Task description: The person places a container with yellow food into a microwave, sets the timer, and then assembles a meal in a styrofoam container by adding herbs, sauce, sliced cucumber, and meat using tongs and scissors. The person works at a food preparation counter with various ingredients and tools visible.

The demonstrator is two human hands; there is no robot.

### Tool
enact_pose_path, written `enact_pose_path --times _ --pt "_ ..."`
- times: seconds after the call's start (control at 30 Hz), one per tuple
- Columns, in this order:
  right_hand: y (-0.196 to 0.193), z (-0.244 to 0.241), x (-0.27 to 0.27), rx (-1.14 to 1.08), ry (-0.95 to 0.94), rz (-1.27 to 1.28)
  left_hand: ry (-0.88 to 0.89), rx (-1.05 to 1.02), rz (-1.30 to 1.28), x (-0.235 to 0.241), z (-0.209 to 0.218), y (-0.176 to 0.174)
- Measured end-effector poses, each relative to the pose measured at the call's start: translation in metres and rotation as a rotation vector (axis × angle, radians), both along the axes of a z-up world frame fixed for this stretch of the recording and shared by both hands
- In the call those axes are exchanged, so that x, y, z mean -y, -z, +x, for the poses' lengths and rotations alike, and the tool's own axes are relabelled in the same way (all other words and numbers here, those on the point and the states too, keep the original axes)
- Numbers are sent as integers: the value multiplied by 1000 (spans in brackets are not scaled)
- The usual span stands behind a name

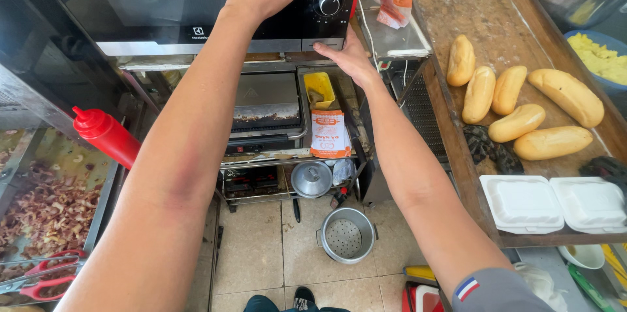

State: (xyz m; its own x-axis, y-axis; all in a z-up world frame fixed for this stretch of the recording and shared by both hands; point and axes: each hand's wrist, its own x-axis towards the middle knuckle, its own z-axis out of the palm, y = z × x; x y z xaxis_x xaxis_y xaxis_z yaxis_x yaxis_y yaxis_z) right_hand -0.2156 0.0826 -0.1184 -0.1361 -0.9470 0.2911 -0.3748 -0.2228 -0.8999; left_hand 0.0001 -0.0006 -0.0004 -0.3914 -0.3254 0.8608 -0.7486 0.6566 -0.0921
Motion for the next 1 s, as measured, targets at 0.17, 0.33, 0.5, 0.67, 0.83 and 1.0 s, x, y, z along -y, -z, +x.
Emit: enact_pose_path --times 0.17,0.33,0.5,0.67,0.83,1.0 --pt "0 0 -1 21 -26 -9 3 -6 -34 2 0 2" --pt "1 0 0 -4 -8 -4 15 -5 -16 2 0 3" --pt "2 0 1 -25 21 4 1 -3 -16 2 0 2" --pt "2 -1 1 -20 6 -8 -20 0 -18 3 -2 2" --pt "2 -2 -1 -35 26 27 3 -15 -10 1 -2 2" --pt "2 -2 2 2 -19 -19 12 6 -14 0 2 -1"
